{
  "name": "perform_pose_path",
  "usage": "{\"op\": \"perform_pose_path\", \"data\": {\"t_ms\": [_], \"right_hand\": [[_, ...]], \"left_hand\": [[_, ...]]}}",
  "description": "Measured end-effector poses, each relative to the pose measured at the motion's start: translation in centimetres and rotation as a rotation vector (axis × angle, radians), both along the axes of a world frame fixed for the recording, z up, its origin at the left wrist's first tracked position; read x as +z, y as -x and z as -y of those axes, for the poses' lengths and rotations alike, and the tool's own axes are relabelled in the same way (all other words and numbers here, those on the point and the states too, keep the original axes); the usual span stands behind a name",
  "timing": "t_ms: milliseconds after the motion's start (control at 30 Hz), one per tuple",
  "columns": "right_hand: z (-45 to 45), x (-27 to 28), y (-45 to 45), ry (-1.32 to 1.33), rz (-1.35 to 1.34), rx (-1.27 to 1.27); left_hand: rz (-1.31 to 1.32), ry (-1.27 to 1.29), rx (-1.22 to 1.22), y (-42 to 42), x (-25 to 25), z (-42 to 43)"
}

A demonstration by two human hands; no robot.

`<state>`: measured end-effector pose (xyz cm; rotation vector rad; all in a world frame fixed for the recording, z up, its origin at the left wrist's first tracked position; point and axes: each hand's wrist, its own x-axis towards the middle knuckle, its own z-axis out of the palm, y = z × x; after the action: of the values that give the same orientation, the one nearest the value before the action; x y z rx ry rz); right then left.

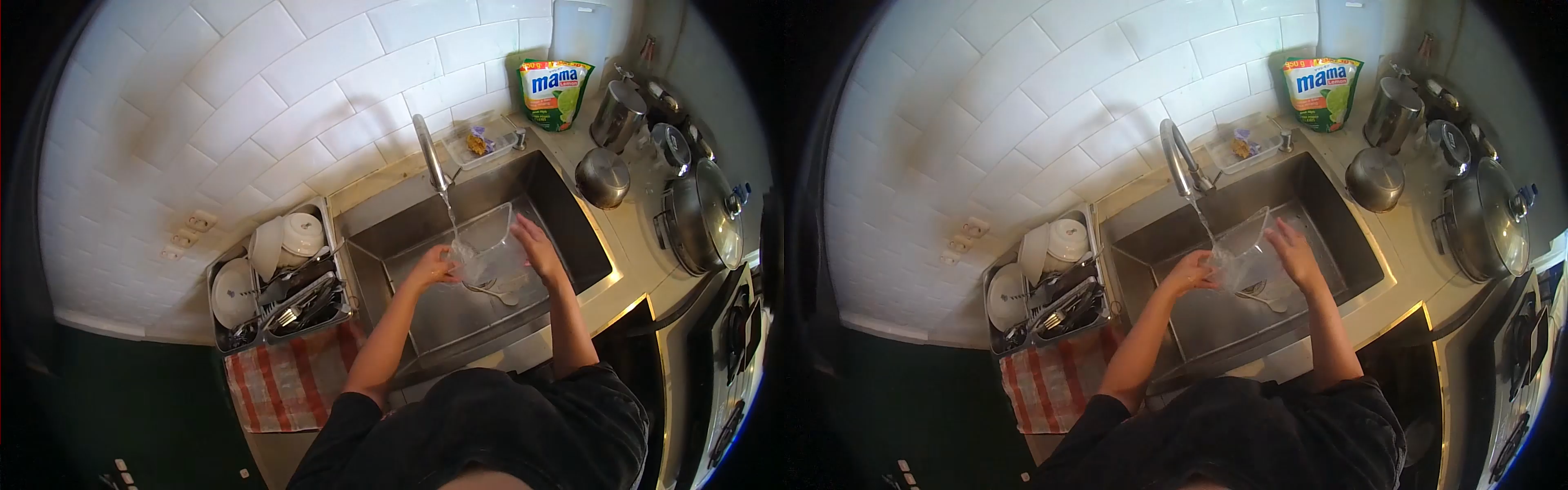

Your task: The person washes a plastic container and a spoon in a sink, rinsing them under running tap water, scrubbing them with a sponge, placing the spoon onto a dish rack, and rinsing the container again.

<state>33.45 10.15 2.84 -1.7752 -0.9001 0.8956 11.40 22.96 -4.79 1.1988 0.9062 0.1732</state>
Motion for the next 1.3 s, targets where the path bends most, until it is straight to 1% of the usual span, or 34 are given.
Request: {"op": "perform_pose_path", "data": {"t_ms": [67,167,267,300,367,400,500,533,567,633,667,733,767,833,867,933,967,1067,1167,1233,1267,1300], "right_hand": [[-0.4,-2.1,-0.5,-0.074,0.425,0.102],[-0.2,0.0,-0.2,-0.013,0.119,0.107],[-0.2,3.7,0.6,0.254,-0.149,0.209],[-0.3,3.0,0.9,0.221,-0.219,0.198],[-1.0,-0.3,1.7,0.155,-0.357,0.171],[-1.6,-1.9,1.9,0.108,-0.42,0.22],[-4.2,-6.4,2.3,-0.006,-0.576,0.323],[-5.1,-7.5,2.7,-0.017,-0.613,0.331],[-5.9,-8.7,3.2,-0.027,-0.65,0.341],[-6.8,-9.7,4.9,0.058,-0.731,0.293],[-7.0,-10.1,5.7,0.103,-0.772,0.271],[-7.2,-11.1,6.6,0.078,-0.739,0.232],[-7.4,-11.6,6.8,0.066,-0.722,0.212],[-7.5,-12.1,6.0,-0.171,-0.425,0.183],[-7.5,-12.3,5.3,-0.286,-0.273,0.165],[-7.3,-11.6,3.4,-0.314,-0.257,0.146],[-7.1,-10.9,2.6,-0.329,-0.247,0.135],[-4.8,-3.9,0.9,-0.352,0.27,0.229],[-2.9,0.1,0.2,-0.263,0.211,0.233],[-1.7,1.4,0.1,-0.305,0.33,0.286],[-1.3,1.5,0.0,-0.324,0.388,0.314],[-1.1,1.3,-0.2,-0.265,0.415,0.344]], "left_hand": [[0.021,0.067,0.007,0.6,-0.2,0.9],[0.14,0.132,0.183,2.1,0.7,1.9],[-0.004,0.023,0.261,3.2,5.3,2.4],[-0.038,-0.095,0.299,3.5,5.3,2.1],[-0.106,-0.33,0.37,4.0,5.2,1.7],[-0.173,-0.462,0.392,4.1,5.9,1.8],[-0.314,-0.871,0.404,4.2,6.1,1.5],[-0.336,-0.831,0.419,3.7,8.3,2.2],[-0.318,-0.871,0.41,3.5,9.3,2.6],[-0.287,-0.948,0.395,3.4,10.2,3.0],[-0.272,-1.058,0.373,3.5,10.0,2.9],[-0.239,-1.277,0.326,3.9,9.2,2.5],[-0.232,-1.149,0.362,4.0,8.9,2.3],[-0.211,-0.887,0.427,4.3,8.4,2.0],[-0.165,-0.847,0.434,4.4,7.4,1.7],[-0.07,-0.764,0.445,4.6,4.4,0.8],[-0.013,-0.66,0.449,4.5,3.1,0.5],[0.121,-0.356,0.442,2.8,1.4,0.6],[0.164,-0.095,0.416,1.1,0.7,1.2],[0.172,0.054,0.385,0.3,-0.2,1.3],[0.152,0.07,0.373,0.1,-0.6,1.4],[0.125,0.098,0.339,0.3,-0.9,1.3]]}}
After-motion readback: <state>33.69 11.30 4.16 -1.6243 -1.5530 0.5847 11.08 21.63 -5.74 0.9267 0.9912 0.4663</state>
